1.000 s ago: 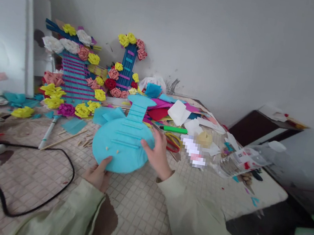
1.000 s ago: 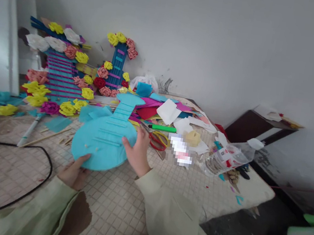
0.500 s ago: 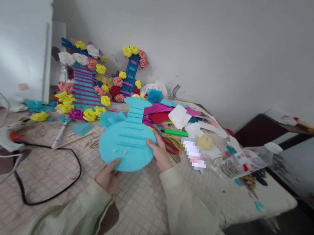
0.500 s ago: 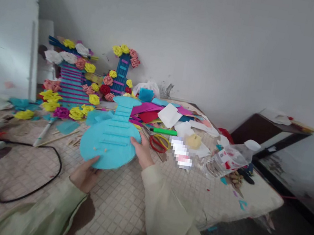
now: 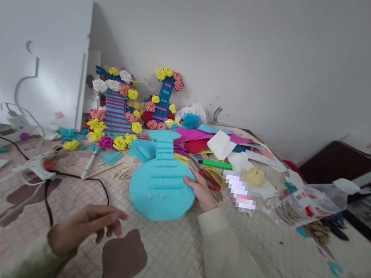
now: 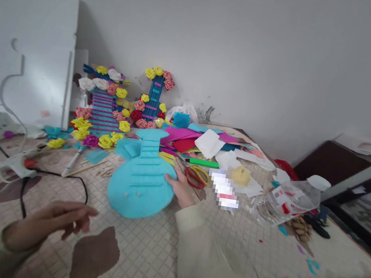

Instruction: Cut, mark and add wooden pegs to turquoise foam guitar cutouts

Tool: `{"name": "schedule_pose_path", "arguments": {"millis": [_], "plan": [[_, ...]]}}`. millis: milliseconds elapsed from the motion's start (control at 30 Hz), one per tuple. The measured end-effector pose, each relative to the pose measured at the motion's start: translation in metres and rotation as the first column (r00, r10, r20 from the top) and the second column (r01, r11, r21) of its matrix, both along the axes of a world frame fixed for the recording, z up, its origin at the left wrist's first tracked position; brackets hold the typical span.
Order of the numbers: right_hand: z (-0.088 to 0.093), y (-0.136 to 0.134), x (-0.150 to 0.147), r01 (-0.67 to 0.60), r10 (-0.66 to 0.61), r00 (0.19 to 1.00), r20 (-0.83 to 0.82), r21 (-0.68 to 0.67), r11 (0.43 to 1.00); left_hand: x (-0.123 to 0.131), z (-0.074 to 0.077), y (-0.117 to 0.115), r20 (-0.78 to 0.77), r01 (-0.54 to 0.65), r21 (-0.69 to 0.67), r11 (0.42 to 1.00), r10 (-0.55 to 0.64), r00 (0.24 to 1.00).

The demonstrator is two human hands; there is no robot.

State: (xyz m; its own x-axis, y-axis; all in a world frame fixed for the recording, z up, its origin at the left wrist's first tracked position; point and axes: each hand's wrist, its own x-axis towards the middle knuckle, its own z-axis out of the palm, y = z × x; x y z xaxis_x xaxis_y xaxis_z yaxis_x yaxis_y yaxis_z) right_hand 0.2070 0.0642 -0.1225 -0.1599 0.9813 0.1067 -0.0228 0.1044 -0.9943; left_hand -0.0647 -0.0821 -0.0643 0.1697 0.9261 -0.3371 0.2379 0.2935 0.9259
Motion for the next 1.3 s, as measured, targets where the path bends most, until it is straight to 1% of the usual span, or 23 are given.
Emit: {"name": "schedule_pose_path", "arguments": {"millis": [33,67,100,133,167,267,333,400,433,500,600,700,733,800,867,933,1033,1067,1133,1167,1233,1267,1300], "plan": [[-0.001,-0.002,-0.003,-0.010,0.009,1.000,0.030,0.017,1.000,-0.012,0.004,0.009,-0.111,-0.050,0.101,0.994,0.061,0.992],[-0.002,-0.003,-0.006,-0.021,0.019,0.998,0.057,0.038,0.999,-0.023,0.007,0.021,-0.237,-0.048,0.194,0.980,0.094,0.967],[-0.003,-0.005,-0.008,-0.030,0.024,0.996,0.089,0.063,0.998,-0.032,0.007,0.035,-0.388,-0.022,0.284,0.958,0.136,0.911],[-0.004,-0.007,-0.011,-0.027,0.017,0.993,0.121,0.089,0.996,-0.041,0.004,0.051,-0.550,0.021,0.368,0.930,0.200,0.811],[-0.005,-0.008,-0.013,-0.013,-0.004,0.989,0.147,0.117,0.993,-0.047,0.000,0.067,-0.617,0.024,0.395,0.918,0.245,0.748],[-0.007,-0.010,-0.013,0.113,-0.160,0.968,0.194,0.234,0.966,-0.055,-0.019,0.113,-0.728,0.035,0.414,0.910,0.307,0.613],[-0.009,-0.010,-0.011,0.208,-0.302,0.926,0.224,0.363,0.908,-0.053,-0.031,0.136,-0.785,0.064,0.399,0.915,0.305,0.540],[-0.009,-0.010,-0.009,0.246,-0.394,0.885,0.248,0.469,0.848,-0.049,-0.040,0.152,-0.825,0.091,0.377,0.922,0.289,0.486],[-0.010,-0.010,-0.009,0.243,-0.405,0.878,0.255,0.490,0.837,-0.047,-0.042,0.156,-0.836,0.102,0.373,0.922,0.286,0.468],[-0.009,-0.012,-0.010,0.208,-0.359,0.897,0.258,0.470,0.858,-0.043,-0.041,0.159,-0.839,0.125,0.393,0.911,0.300,0.454],[-0.006,-0.019,-0.019,0.106,-0.229,0.937,0.265,0.409,0.906,-0.028,-0.030,0.147,-0.794,0.178,0.481,0.858,0.340,0.504],[0.000,-0.031,-0.034,-0.034,-0.064,0.962,0.265,0.349,0.937,0.005,-0.018,0.120,-0.714,0.248,0.579,0.777,0.337,0.613],[0.001,-0.035,-0.039,-0.080,0.003,0.971,0.238,0.314,0.946,0.018,-0.016,0.110,-0.687,0.268,0.610,0.746,0.330,0.647],[0.004,-0.042,-0.048,-0.146,0.124,0.986,0.115,0.216,0.965,0.042,-0.014,0.093,-0.641,0.303,0.657,0.690,0.300,0.706],[0.006,-0.046,-0.052,-0.166,0.167,0.986,0.006,0.142,0.976,0.058,-0.016,0.082,-0.602,0.315,0.692,0.649,0.279,0.748],[0.008,-0.048,-0.052,-0.153,0.158,0.987,-0.028,0.113,0.982,0.065,-0.019,0.078,-0.571,0.315,0.714,0.626,0.261,0.778],[0.012,-0.046,-0.045,-0.130,0.134,0.990,-0.037,0.098,0.987,0.067,-0.015,0.078,-0.550,0.319,0.722,0.614,0.231,0.803],[0.013,-0.045,-0.043,-0.114,0.118,0.992,-0.042,0.095,0.989,0.068,-0.009,0.075,-0.543,0.316,0.726,0.611,0.226,0.809],[0.014,-0.041,-0.038,-0.068,0.073,0.996,-0.054,0.091,0.993,0.072,0.010,0.063,-0.497,0.280,0.742,0.609,0.220,0.840],[0.014,-0.039,-0.036,-0.043,0.048,0.997,-0.059,0.090,0.995,0.076,0.022,0.053,-0.428,0.221,0.756,0.616,0.210,0.879],[0.013,-0.036,-0.034,0.002,0.004,0.998,-0.061,0.089,0.996,0.083,0.045,0.025,-0.246,0.070,0.743,0.665,0.174,0.954],[0.012,-0.034,-0.033,0.019,-0.014,0.998,-0.059,0.089,0.996,0.085,0.053,0.010,-0.134,-0.032,0.729,0.684,0.189,0.973],[0.011,-0.033,-0.032,0.033,-0.029,0.998,-0.054,0.089,0.995,0.086,0.058,-0.005,-0.051,-0.135,0.674,0.726,0.228,0.972]]}}
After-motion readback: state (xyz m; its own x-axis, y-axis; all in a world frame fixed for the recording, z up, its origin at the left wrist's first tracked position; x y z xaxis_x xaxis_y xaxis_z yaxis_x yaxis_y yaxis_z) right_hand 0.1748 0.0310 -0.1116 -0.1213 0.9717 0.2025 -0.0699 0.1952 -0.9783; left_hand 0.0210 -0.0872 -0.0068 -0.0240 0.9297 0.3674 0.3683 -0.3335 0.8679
